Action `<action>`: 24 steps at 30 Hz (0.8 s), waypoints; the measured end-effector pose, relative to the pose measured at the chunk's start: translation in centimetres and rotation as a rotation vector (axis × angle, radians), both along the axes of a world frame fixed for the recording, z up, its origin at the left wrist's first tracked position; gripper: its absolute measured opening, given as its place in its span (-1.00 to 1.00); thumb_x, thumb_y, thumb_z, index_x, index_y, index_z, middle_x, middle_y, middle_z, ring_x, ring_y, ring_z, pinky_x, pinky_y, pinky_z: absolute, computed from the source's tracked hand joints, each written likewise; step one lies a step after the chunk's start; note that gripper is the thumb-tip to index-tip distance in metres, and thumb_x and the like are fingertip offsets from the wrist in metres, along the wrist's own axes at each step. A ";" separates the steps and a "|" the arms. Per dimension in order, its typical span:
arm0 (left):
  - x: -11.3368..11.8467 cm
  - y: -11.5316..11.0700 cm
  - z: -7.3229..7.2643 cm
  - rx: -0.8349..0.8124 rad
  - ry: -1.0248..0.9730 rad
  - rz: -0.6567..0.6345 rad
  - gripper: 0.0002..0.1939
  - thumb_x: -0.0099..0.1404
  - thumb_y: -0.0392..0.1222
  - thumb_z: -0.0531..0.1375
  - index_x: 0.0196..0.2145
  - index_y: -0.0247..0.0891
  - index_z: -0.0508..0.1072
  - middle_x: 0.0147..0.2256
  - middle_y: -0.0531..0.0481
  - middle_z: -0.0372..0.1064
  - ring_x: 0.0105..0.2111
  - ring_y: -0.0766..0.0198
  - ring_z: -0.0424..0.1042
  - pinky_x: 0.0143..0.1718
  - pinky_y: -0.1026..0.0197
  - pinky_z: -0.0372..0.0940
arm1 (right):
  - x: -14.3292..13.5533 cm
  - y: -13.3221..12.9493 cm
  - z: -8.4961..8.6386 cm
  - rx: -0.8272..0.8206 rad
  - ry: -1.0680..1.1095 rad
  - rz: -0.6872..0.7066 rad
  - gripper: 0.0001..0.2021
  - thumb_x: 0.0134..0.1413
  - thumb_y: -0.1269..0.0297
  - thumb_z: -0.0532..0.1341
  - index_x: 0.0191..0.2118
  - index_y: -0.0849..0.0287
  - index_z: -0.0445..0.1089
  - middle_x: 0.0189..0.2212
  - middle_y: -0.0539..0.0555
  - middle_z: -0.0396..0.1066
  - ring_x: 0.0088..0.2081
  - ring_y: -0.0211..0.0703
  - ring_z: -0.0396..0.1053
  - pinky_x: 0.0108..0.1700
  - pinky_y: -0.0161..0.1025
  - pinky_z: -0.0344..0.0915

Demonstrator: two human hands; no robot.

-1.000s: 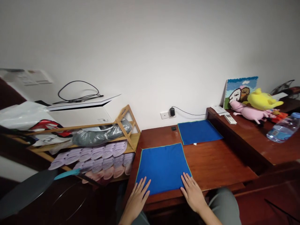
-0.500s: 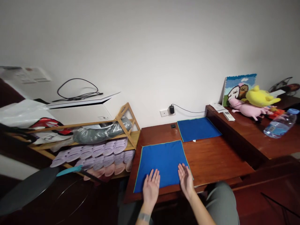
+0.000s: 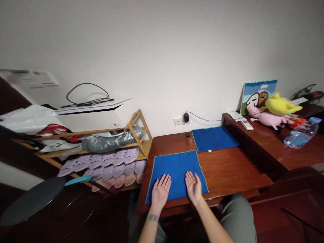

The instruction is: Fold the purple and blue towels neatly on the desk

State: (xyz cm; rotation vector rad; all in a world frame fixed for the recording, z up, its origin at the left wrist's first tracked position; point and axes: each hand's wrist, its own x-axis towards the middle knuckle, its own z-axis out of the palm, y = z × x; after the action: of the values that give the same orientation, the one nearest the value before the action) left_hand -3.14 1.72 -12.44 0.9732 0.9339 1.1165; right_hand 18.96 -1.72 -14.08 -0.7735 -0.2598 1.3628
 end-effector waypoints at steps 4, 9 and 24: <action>-3.1 0.1 -1.5 -0.096 -0.114 0.147 -0.32 0.40 0.24 -0.11 0.22 -0.18 0.44 0.26 -0.31 0.38 0.28 -0.03 0.35 0.30 -0.21 0.28 | 1.7 -0.2 -1.4 -0.023 -0.007 -0.046 -0.54 0.14 -0.16 0.20 -0.04 0.10 0.48 0.11 0.20 0.52 0.28 0.05 0.36 0.36 0.11 0.22; -10.4 -2.4 -3.7 -0.063 0.112 0.420 -0.51 0.32 0.10 0.07 0.06 -0.18 0.53 0.16 -0.27 0.49 0.20 -0.08 0.45 0.24 -0.17 0.36 | 6.7 -1.7 -2.6 -0.071 0.036 -0.095 -0.63 0.09 0.00 0.28 -0.08 0.13 0.51 0.05 0.20 0.56 0.26 0.05 0.37 0.35 0.06 0.26; -6.3 -2.6 -2.2 0.588 1.357 -0.019 -0.36 0.48 0.20 0.02 0.41 -0.05 0.21 0.45 -0.11 0.03 0.44 -0.05 0.01 0.43 -0.26 -0.06 | 8.1 -3.1 -3.4 -0.047 -0.003 -0.084 -0.61 0.08 -0.06 0.27 -0.09 0.10 0.50 0.11 0.25 0.51 0.31 0.12 0.31 0.33 0.14 0.29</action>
State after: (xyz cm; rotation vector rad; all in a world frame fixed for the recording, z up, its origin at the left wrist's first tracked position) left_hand -9.48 -0.91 -14.69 2.3318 1.6570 0.5930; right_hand 27.04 -4.84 -17.50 -0.8175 -0.1963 1.2923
